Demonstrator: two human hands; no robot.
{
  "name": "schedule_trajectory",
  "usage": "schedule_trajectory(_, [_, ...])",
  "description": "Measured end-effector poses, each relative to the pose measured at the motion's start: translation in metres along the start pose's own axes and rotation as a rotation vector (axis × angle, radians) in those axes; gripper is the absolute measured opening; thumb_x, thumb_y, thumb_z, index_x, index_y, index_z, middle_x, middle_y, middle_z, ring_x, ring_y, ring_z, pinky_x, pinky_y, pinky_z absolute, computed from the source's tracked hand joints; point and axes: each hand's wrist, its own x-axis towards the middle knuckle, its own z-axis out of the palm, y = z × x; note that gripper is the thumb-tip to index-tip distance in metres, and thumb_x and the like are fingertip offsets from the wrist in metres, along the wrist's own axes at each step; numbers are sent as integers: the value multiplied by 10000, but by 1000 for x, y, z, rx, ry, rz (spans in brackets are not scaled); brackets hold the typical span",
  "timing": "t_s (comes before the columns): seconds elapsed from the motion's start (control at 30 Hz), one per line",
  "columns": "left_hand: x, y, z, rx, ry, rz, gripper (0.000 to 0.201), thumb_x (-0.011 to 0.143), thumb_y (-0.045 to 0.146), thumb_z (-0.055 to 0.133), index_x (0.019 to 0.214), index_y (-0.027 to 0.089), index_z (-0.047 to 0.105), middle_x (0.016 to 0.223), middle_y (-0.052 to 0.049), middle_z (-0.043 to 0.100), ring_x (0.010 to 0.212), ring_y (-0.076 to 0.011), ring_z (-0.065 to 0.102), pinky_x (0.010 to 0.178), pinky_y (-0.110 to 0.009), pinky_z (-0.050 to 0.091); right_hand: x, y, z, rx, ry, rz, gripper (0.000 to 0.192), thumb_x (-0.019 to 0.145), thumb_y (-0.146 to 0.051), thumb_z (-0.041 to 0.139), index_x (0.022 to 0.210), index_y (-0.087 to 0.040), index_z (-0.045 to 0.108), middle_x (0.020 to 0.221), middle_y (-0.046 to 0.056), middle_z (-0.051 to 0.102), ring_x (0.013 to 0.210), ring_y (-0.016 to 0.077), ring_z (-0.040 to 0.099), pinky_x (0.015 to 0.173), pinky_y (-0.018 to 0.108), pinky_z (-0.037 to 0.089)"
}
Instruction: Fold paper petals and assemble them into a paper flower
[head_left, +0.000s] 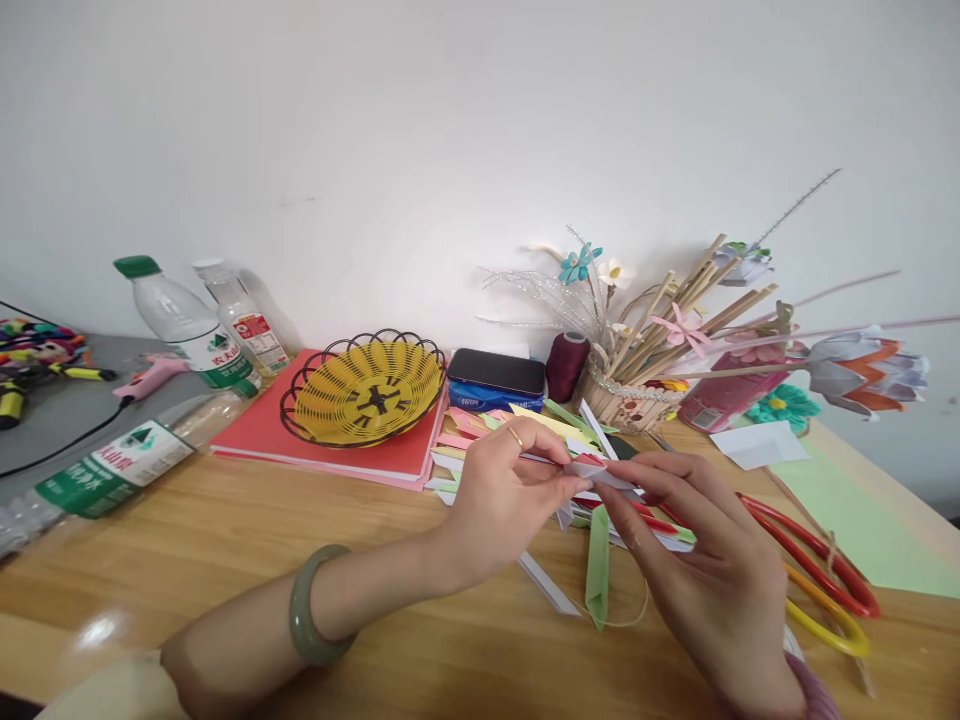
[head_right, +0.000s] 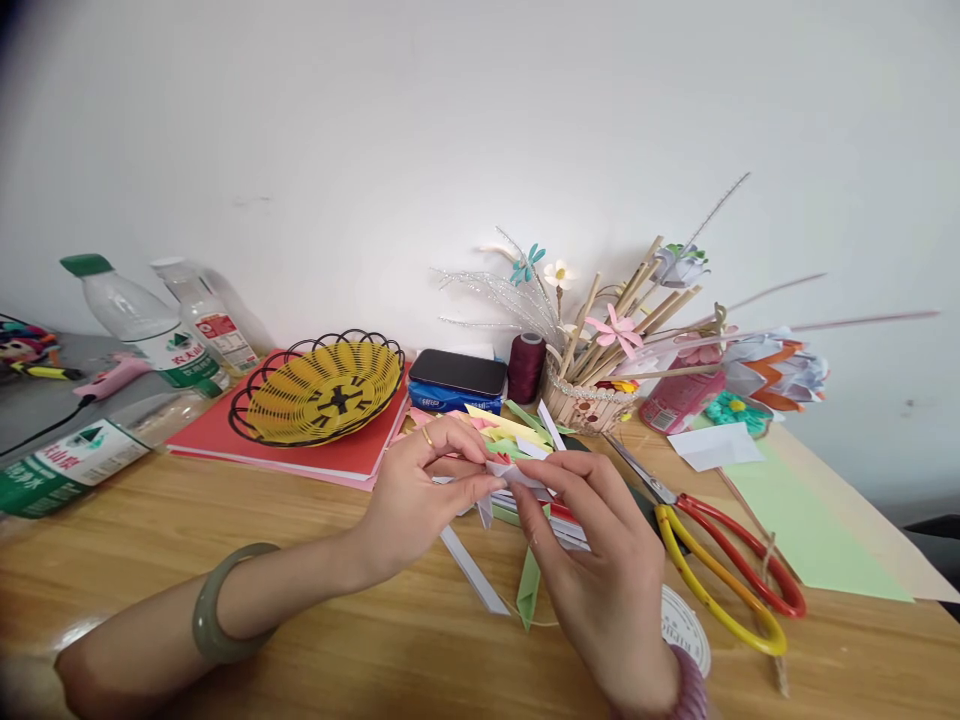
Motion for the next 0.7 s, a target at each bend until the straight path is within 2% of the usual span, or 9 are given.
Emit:
schedule_trajectory(0.17, [0,3,-1,44,-40,-62,154,698,154,649,727,158,498,720,26,529,617,-73,558,625,-205,503,1,0,0,43,-35,48,142,780,-158,606,906,-221,593,859,19,547,740,132,546,627,252,464])
schedule_trajectory(0.37, [1,10,-2,31,-97,-118,143,692,148,622,775,163,507,828,18,511,625,-61,549,572,-179,477,4,-1,-1,115,-86,109,101,775,-203,608,871,-227,583,865,22,539,722,134,524,573,242,444])
schedule_trajectory(0.43, [1,13,-2,12,-148,-181,145,691,162,616,788,166,508,823,17,521,616,-70,559,543,-182,463,5,0,-3,199,-152,174,72,787,-242,593,857,-231,577,871,21,550,735,140,533,574,240,449])
schedule_trajectory(0.53, [5,17,-4,-12,-227,-263,151,681,181,621,785,166,513,772,18,541,580,-74,541,513,-184,428,8,1,-7,402,-300,347,80,828,-304,542,863,-237,568,847,8,582,745,138,565,606,231,473])
schedule_trajectory(0.6, [8,19,-6,-15,-250,-273,153,657,166,632,754,160,514,735,24,540,559,-63,510,517,-183,405,11,1,-9,508,-374,440,108,835,-335,530,866,-240,571,811,-6,601,725,127,578,622,217,477])
schedule_trajectory(0.7, [12,21,-8,-16,-267,-274,151,629,133,631,721,153,513,704,35,524,527,-43,473,521,-181,379,13,0,-11,583,-422,502,131,821,-363,548,850,-240,582,780,-19,616,711,116,577,627,198,463])
